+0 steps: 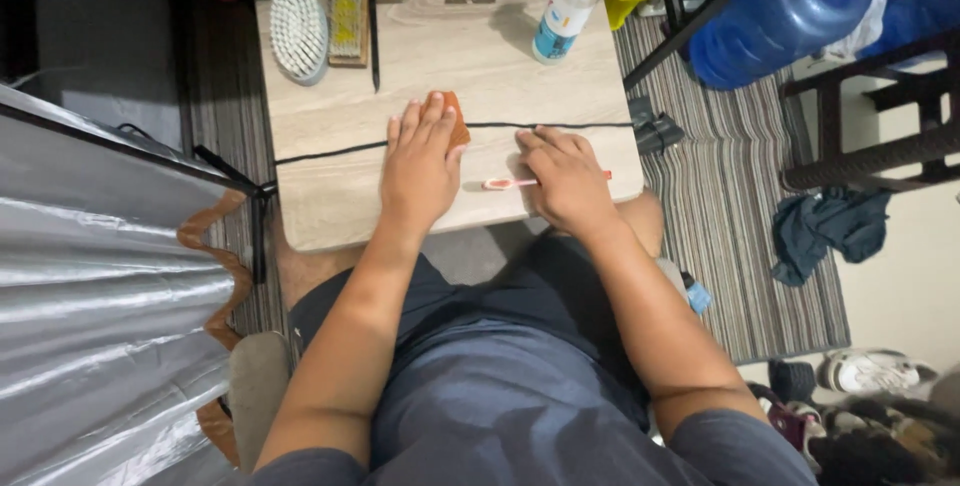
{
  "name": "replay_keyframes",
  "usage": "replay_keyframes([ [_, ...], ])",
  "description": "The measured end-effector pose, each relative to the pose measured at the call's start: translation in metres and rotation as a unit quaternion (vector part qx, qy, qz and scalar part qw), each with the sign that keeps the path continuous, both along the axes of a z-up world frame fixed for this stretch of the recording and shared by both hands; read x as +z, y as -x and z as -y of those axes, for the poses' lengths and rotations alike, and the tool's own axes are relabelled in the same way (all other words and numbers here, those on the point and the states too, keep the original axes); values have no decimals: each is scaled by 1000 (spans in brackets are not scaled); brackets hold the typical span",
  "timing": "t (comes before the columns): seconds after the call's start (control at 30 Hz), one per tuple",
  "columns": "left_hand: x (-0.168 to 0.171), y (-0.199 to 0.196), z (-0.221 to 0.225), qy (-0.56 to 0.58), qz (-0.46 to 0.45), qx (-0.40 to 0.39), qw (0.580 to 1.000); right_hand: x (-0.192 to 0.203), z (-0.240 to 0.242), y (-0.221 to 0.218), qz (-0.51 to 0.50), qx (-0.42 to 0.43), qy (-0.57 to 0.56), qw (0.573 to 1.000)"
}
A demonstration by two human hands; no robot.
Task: Cleaning and applying maintenance product to a black shoelace using a brush and spray bottle on a repair bench.
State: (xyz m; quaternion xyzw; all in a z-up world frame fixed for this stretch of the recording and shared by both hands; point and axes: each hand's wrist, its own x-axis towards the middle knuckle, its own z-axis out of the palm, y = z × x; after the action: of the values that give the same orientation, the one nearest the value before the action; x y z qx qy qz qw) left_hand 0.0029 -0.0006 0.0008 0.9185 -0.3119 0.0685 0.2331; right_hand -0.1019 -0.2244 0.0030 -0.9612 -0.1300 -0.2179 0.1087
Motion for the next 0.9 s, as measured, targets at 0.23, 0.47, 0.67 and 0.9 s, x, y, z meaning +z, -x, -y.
replay_keyframes([
  [0.23, -5, 0, 1, 23, 23, 3, 999, 17, -28, -11, -7, 37, -1, 999],
  [0.47, -6, -1, 1, 30, 36, -2, 999, 6, -31, -18, -18, -7, 25, 1000],
  [0.67, -6, 1, 1, 24, 23, 6, 999, 8, -15, -13, -6, -32, 22, 999],
  [0.9, 5, 5, 2, 18, 17, -27, 999, 6, -8, -17, 9, -24, 2, 1000],
])
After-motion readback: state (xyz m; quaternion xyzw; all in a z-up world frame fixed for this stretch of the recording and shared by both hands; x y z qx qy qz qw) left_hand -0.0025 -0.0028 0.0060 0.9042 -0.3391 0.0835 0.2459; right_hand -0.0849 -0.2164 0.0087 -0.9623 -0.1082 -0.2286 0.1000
